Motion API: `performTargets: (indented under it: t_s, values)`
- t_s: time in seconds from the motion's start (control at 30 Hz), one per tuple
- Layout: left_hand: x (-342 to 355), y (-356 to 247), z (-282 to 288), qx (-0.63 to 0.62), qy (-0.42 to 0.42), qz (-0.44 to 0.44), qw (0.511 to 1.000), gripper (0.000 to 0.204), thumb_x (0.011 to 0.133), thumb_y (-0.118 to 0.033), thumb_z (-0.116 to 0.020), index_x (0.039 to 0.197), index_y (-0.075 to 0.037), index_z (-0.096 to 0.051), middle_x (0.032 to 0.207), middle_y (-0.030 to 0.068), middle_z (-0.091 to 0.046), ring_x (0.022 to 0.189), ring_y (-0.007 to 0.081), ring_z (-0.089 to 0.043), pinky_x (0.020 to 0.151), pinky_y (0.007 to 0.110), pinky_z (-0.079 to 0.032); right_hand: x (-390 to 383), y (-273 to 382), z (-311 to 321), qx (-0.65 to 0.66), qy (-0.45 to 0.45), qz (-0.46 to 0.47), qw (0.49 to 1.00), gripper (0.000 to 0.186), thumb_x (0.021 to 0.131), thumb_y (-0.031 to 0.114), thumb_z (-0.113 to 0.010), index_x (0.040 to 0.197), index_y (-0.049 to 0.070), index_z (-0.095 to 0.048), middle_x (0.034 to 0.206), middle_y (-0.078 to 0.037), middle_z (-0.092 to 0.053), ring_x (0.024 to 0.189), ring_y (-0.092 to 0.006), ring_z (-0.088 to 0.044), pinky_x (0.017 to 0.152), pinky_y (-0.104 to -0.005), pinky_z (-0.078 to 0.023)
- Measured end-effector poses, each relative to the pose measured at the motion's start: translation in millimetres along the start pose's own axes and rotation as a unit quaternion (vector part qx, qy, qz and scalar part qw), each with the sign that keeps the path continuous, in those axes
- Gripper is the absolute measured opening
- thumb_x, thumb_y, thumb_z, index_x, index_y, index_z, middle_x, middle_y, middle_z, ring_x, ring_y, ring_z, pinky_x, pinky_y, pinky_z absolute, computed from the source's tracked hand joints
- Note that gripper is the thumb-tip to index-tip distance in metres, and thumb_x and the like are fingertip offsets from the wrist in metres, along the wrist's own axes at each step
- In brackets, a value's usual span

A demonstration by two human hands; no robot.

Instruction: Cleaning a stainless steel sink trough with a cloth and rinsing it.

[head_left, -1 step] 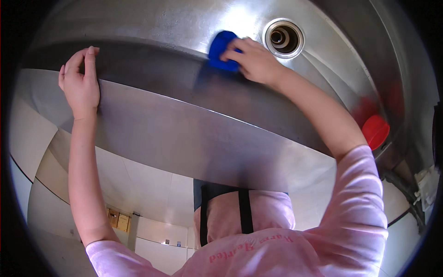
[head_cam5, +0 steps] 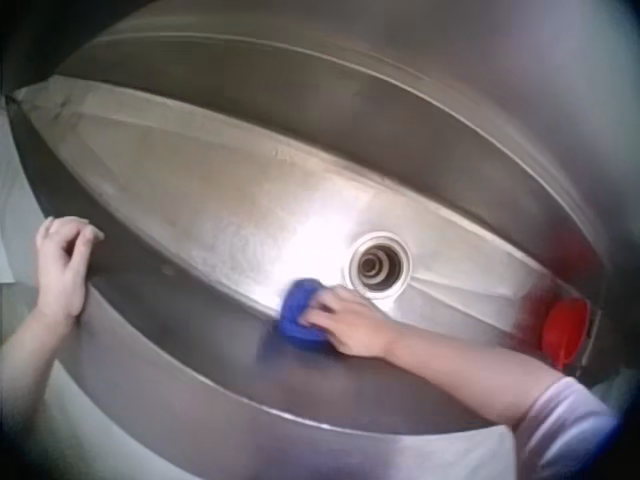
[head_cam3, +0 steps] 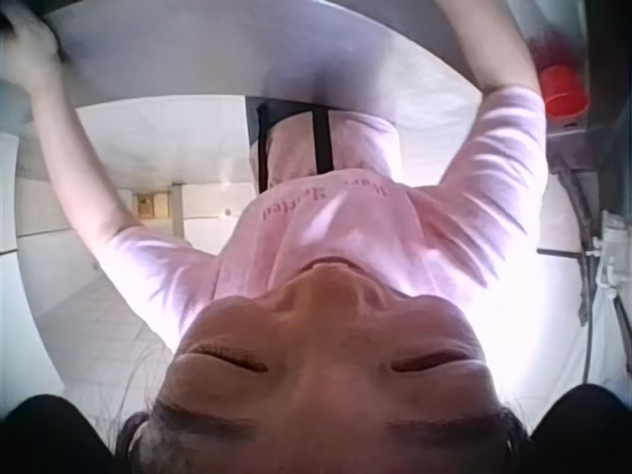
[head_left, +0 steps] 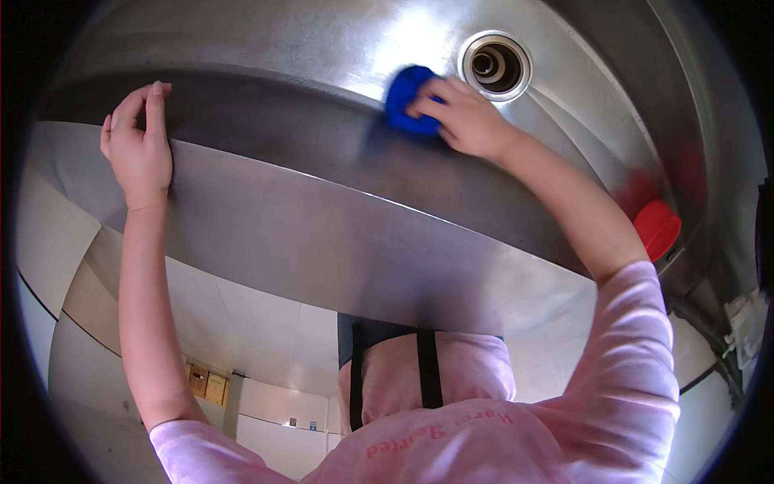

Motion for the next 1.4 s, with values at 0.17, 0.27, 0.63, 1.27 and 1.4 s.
performTargets:
  t_s: [0.17, 0.27, 0.63, 1.27, 1.4]
  values:
    - [0.9, -13.5, -0.9, 0.003, 0.008, -0.002, 1.0, 0.029, 0.095, -0.036, -0.048, 0.094, -0.015, -0.069, 0.099, -0.0039, -0.067, 0.102, 0.0119, -0.056, 0.108, 0.036, -0.019, -174.8, -35.6, 40.4, -0.018, 0.127, -0.106, 0.986, 0.051, 0.063, -0.007, -0.06, 0.108, 0.016, -0.057, 0.11, -0.012, -0.05, 0.106, -0.034, -0.048, 0.092, -0.0409, -0.042]
    - [1.8, -19.7, 3.9, 0.015, 0.013, -0.007, 1.0, 0.029, 0.094, -0.036, -0.05, 0.094, -0.015, -0.069, 0.1, -0.0038, -0.067, 0.102, 0.0121, -0.056, 0.108, 0.036, -0.019, -233.7, -39.5, 52.1, -0.023, 0.148, -0.155, 0.977, 0.051, 0.062, -0.007, -0.06, 0.108, 0.015, -0.057, 0.109, -0.013, -0.05, 0.106, -0.035, -0.048, 0.093, -0.0418, -0.041]
    - [-4.1, -39.1, 6.2, 0.044, -0.031, -0.038, 0.998, 0.021, 0.092, -0.031, -0.054, 0.095, -0.016, -0.068, 0.102, -0.0021, -0.065, 0.105, 0.0154, -0.055, 0.105, 0.038, -0.023, -10.6, 13.8, -1.9, 0.219, 0.054, -0.063, 0.972, 0.047, 0.083, -0.003, -0.054, 0.128, 0.01, -0.052, 0.116, -0.014, -0.05, 0.11, -0.0313, -0.049, 0.096, -0.0366, -0.04]
    - [-0.7, -37.3, 9.9, 0.004, -0.079, -0.023, 0.997, 0.014, 0.083, -0.025, -0.058, 0.081, -0.014, -0.067, 0.09, 0.0005, -0.067, 0.102, 0.0188, -0.058, 0.103, 0.044, -0.026, 200.9, 87.6, -2.1, 0.588, 0.15, -0.104, 0.788, 0.029, 0.091, 0.031, -0.051, 0.111, 0.013, -0.06, 0.108, -0.003, -0.057, 0.102, -0.0128, -0.049, 0.091, -0.0262, -0.036]
    - [-3.9, -33.9, 7.5, 0.01, -0.068, -0.02, 0.997, 0.015, 0.084, -0.025, -0.057, 0.081, -0.016, -0.068, 0.09, -0.0013, -0.066, 0.102, 0.0172, -0.057, 0.104, 0.044, -0.025, 93.9, 72.0, 29.5, 0.527, 0.21, -0.155, 0.809, 0.022, 0.091, 0.031, -0.054, 0.098, 0.01, -0.055, 0.096, 0.001, -0.053, 0.093, -0.0102, -0.045, 0.084, -0.0252, -0.036]
Point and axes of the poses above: each hand's wrist, its own x-axis towards the middle knuckle, its own z-axis out of the back of the hand, y = z × x, the point moved 2 cm from there along x, towards the middle knuckle
